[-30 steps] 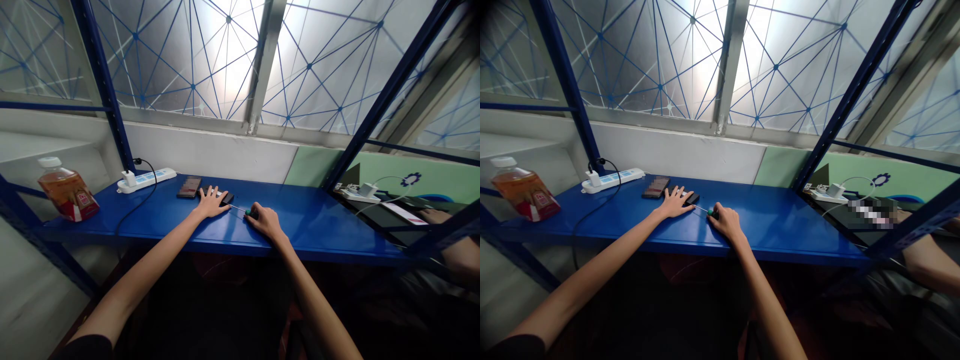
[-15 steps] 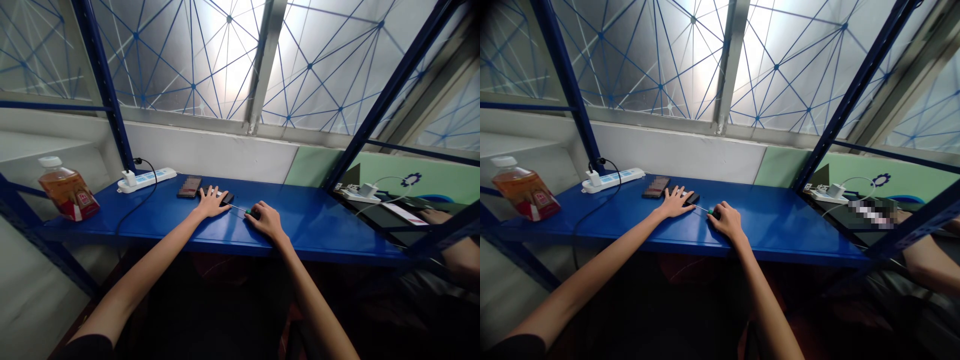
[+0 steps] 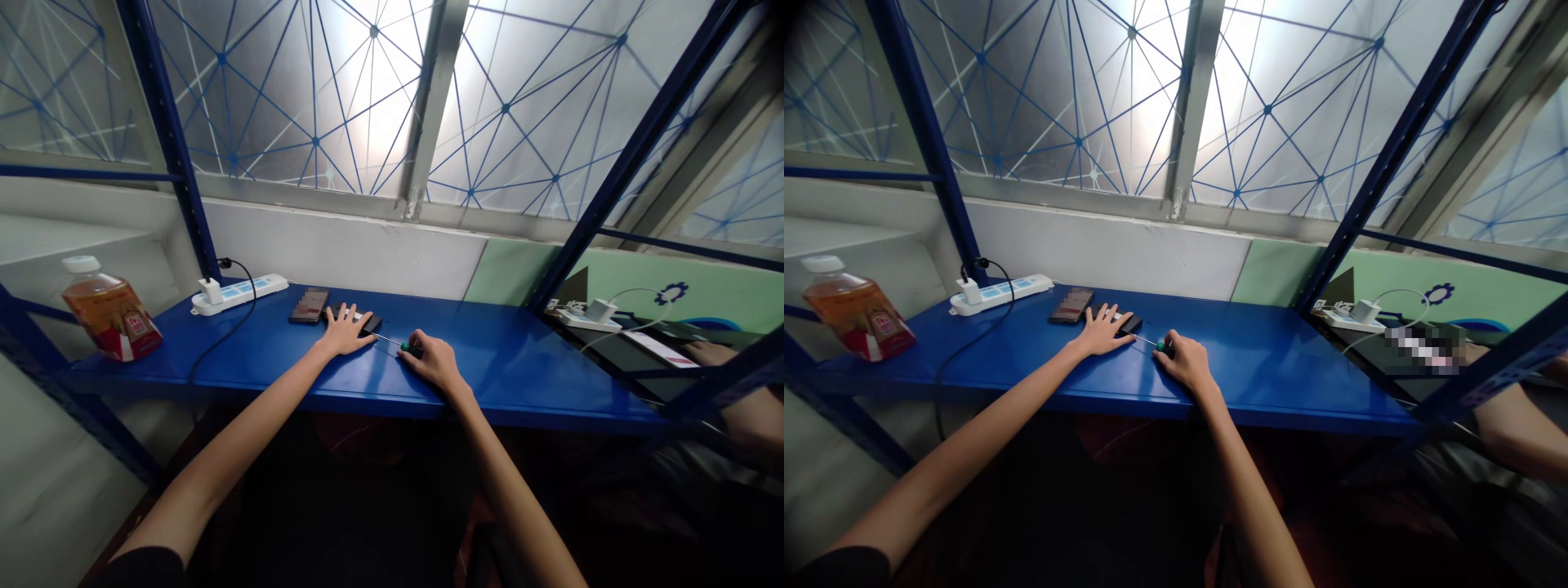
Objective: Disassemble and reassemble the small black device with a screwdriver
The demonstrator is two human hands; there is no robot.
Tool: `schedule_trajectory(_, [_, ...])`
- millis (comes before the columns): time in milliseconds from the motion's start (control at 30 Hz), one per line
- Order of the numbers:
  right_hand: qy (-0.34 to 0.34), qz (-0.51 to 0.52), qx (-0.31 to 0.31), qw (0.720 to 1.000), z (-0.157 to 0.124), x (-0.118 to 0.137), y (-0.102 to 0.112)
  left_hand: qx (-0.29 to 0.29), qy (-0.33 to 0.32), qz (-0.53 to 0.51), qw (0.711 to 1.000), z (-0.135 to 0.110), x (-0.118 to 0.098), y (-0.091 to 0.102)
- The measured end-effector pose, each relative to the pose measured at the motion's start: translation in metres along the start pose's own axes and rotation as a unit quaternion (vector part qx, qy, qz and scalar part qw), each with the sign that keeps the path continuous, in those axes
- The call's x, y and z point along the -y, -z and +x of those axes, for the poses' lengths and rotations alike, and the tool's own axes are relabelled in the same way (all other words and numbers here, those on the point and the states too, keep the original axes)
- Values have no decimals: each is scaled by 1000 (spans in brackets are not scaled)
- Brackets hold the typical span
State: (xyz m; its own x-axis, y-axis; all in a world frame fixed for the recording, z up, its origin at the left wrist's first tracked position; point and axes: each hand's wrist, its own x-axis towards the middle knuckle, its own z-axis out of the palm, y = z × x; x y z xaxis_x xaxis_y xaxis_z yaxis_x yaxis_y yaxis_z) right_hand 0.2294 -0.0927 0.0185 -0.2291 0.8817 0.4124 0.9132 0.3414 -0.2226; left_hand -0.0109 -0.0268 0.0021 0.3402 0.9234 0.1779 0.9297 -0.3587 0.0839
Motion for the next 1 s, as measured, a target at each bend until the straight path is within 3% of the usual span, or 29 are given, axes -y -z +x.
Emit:
schedule_trajectory(300, [-17, -2, -25, 1000, -1, 1, 0, -12, 3, -24, 1000, -2, -2, 3])
schedule_trajectory(500, [-32, 2, -50, 998, -1, -1, 0, -171, -81, -41, 981, -5, -18, 11])
schedule_trajectory(667, [-33, 12, -72, 997, -1, -3, -3, -255, -144, -75, 953, -1, -21, 8])
schedule_trajectory(1000, [-44, 9, -77, 996, 0, -3, -3, -258, -160, -88, 949, 6, -15, 0])
